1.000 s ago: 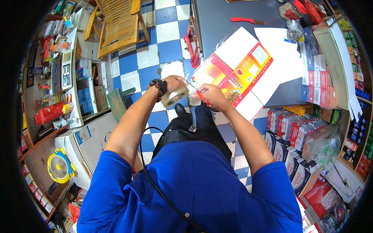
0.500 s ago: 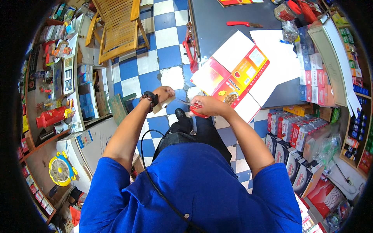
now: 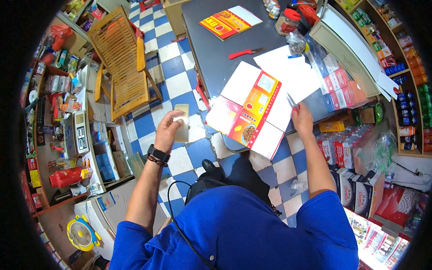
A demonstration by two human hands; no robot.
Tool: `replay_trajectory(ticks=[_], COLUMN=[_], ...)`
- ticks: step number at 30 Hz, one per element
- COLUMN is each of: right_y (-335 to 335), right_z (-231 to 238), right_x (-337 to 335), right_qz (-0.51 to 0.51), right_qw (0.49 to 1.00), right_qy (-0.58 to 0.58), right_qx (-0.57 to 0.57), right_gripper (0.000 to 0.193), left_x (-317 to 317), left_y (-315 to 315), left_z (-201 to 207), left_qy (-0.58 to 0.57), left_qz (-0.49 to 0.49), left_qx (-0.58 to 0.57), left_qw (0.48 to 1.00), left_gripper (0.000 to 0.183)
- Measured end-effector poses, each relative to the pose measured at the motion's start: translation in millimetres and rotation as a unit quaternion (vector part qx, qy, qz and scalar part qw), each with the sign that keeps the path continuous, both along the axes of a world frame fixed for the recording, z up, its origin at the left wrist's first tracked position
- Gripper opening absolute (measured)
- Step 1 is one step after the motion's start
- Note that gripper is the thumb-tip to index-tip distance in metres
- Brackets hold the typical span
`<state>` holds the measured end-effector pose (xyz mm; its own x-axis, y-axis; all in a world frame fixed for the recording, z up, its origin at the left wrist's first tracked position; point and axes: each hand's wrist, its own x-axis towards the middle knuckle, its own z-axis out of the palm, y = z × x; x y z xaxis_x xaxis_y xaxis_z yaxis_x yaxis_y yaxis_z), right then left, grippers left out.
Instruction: The person assembles flat cardboard boxes into rectangular containers using a utility knife to cut and clear tape to seal the edges. The person folds the panels, trims excess material, and tapes the seams to form finished boxes.
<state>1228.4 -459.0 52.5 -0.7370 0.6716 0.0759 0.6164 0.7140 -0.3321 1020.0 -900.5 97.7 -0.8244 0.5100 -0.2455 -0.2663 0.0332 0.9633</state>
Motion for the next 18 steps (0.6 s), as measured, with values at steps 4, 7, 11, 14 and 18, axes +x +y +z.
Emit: replay_trajectory(ticks=[4, 7, 11, 14, 18], right_y=[55.5, 99.8, 107.4, 87.2, 73.7], right_z=[-22.6, -55.0, -45.9, 9.0, 107.7], right_x=[5.4, 5.8, -3.2, 1.4, 45.6], right_qz=[-0.005, 0.003, 0.021, 0.057, 0.133], right_qw=[0.999, 1.000, 0.995, 0.969, 0.865], right_qy=[0.037, 0.026, -0.069, 0.181, 0.349], right_qx=[0.023, -0.016, -0.072, -0.155, -0.334], right_gripper=[0.024, 0.024, 0.024, 0.029, 0.024], left_x=[23.4, 40.6, 69.5, 90.7, 127.9], left_y=[52.8, 98.3, 173.0, 241.7, 345.6], left_z=[55.1, 76.0, 83.0, 74.7, 71.3], left_qy=[-0.005, -0.010, 0.012, 0.027, 0.088], left_qz=[-0.010, -0.021, -0.056, -0.102, -0.199], left_qx=[0.075, 0.067, 0.038, 0.040, 0.011], left_qw=[0.997, 0.997, 0.998, 0.994, 0.976], left_gripper=[0.026, 0.027, 0.031, 0.033, 0.033])
